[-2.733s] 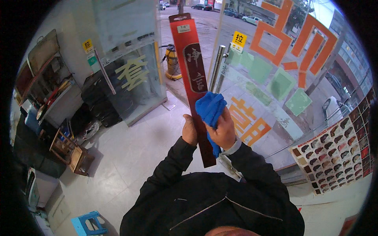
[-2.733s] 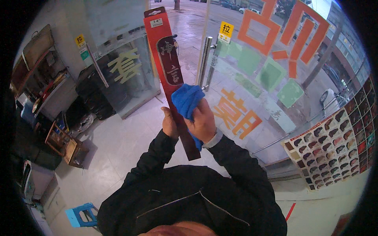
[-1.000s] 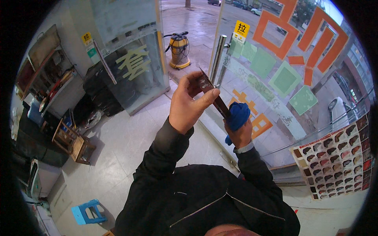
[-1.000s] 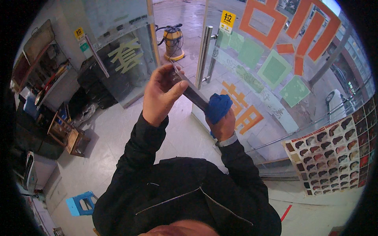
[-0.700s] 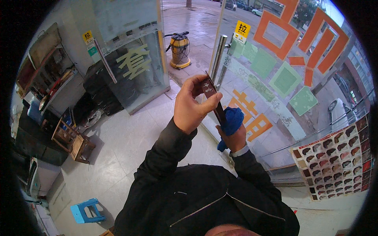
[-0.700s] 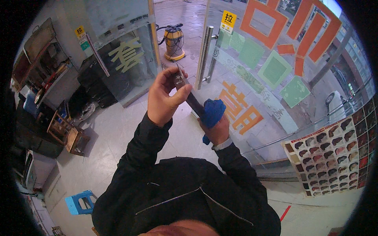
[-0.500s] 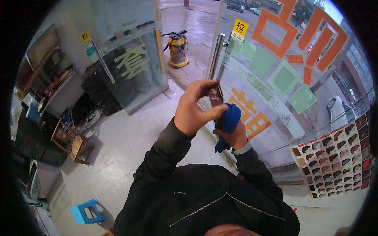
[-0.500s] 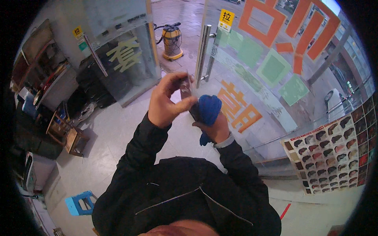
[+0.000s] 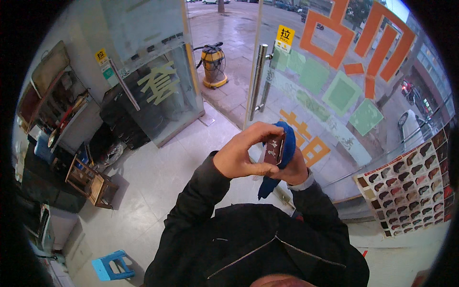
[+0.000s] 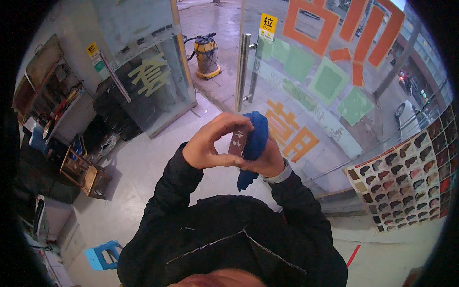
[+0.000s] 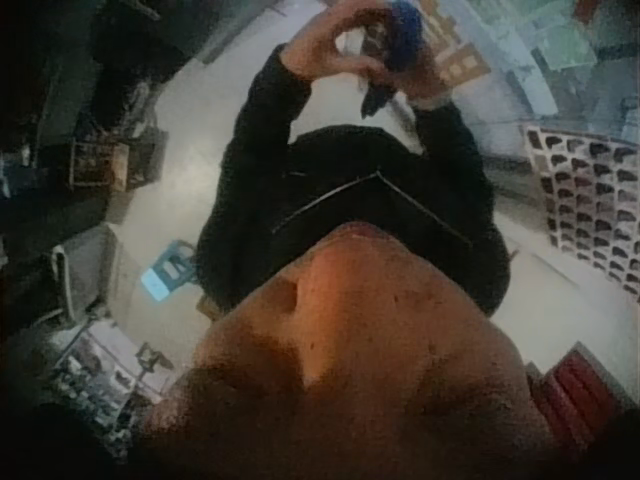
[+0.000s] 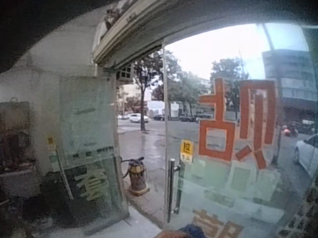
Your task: The person picks a long red package from a wall display, wipes it with a blue cloth, opens it to reveal a wiper blade, then repeats the process with a blue package. The person returns the red package to the wall and continues wiping the blue package.
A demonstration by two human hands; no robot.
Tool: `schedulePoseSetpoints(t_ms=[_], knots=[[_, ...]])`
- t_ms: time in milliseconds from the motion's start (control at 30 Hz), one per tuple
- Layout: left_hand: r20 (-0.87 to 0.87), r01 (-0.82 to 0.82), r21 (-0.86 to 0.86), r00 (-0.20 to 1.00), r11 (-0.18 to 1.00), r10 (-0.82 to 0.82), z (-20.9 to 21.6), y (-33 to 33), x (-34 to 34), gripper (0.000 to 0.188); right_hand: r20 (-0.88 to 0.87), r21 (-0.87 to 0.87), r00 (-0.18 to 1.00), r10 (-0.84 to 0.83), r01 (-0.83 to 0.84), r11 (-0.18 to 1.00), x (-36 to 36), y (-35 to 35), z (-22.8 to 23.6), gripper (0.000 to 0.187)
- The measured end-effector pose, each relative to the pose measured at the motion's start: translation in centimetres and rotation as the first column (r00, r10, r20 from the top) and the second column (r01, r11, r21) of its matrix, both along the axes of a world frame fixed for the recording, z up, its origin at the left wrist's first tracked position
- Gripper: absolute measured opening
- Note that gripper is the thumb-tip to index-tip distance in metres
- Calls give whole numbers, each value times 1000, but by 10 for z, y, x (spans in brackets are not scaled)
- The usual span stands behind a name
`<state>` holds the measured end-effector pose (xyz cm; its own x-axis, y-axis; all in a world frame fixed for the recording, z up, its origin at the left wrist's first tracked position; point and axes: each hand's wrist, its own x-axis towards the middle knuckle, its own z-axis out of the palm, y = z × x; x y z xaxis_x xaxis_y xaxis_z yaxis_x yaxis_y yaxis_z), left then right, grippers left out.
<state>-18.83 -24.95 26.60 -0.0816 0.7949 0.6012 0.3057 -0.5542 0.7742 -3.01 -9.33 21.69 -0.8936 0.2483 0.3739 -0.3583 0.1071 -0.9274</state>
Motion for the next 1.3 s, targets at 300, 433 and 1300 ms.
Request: schedulePoseSetpoints(t_ms=[300,433,1300], knots=[[-227,-162,103,957,982,181,2,0,4,72,27,225,997,-78,70,972,0,7,-1,85],[-229,-193,78,951,978,206,3,-2,7,70,-22,336,993,-114,115,935,1,6,1,83],[-26,10,-632,999,775,-34,0,-30,-19,56,-290,888,942,-169,331,321,6,6,6,75]])
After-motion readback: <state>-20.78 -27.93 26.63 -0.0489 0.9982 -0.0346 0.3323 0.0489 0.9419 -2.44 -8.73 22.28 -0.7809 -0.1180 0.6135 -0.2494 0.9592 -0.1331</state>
